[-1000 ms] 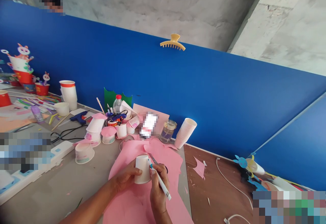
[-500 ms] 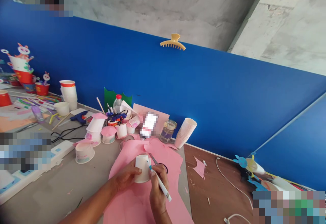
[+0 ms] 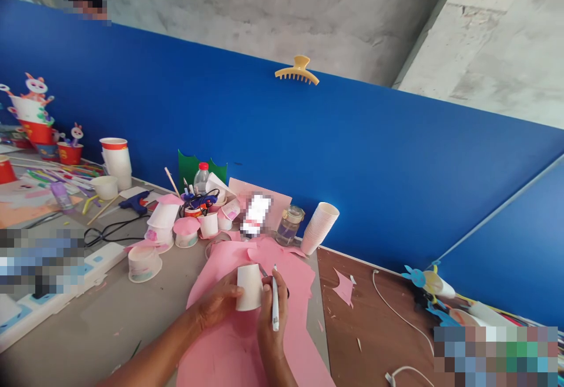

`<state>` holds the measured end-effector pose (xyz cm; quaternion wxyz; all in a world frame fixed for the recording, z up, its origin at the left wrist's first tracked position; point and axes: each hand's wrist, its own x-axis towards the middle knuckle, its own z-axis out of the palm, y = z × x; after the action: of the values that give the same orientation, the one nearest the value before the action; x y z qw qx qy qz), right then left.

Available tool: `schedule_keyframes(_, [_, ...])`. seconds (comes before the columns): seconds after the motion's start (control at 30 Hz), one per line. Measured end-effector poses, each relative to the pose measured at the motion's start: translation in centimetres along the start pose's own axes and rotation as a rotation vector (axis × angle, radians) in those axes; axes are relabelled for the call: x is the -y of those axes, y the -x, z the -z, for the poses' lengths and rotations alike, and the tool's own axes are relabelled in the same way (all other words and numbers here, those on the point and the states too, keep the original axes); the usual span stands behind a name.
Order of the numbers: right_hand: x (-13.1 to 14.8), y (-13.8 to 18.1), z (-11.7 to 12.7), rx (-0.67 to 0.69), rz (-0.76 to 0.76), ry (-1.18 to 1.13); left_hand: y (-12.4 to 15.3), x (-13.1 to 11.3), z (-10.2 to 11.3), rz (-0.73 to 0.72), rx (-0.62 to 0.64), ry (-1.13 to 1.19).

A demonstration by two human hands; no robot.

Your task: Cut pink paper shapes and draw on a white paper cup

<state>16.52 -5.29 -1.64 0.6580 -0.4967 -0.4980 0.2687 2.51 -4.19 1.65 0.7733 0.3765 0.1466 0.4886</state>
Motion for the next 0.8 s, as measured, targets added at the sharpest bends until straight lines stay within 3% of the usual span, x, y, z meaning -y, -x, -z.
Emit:
schedule_keyframes(0.1, [0.2,0.5,0.2,0.077,0.066,0.062,-0.1,0.2,0.2,-0.009,-0.019,0.034])
schedule_keyframes(0.27, [-0.1,0.6,0.2,0.078,0.214,0.169,0.1,0.4,-0.1,0.009,0.021,0.057])
schedule_keyframes(0.47, [-0.2,0.5,0.0,0.137,0.377,0.257,0.3,0.7,-0.1,-0.025,0.08,-0.072])
schedule_keyframes(0.8, [0.0,0.9,-0.6,0.059,0.388,0.198,-0.1,1.1,0.4,0.016,0.007,-0.137])
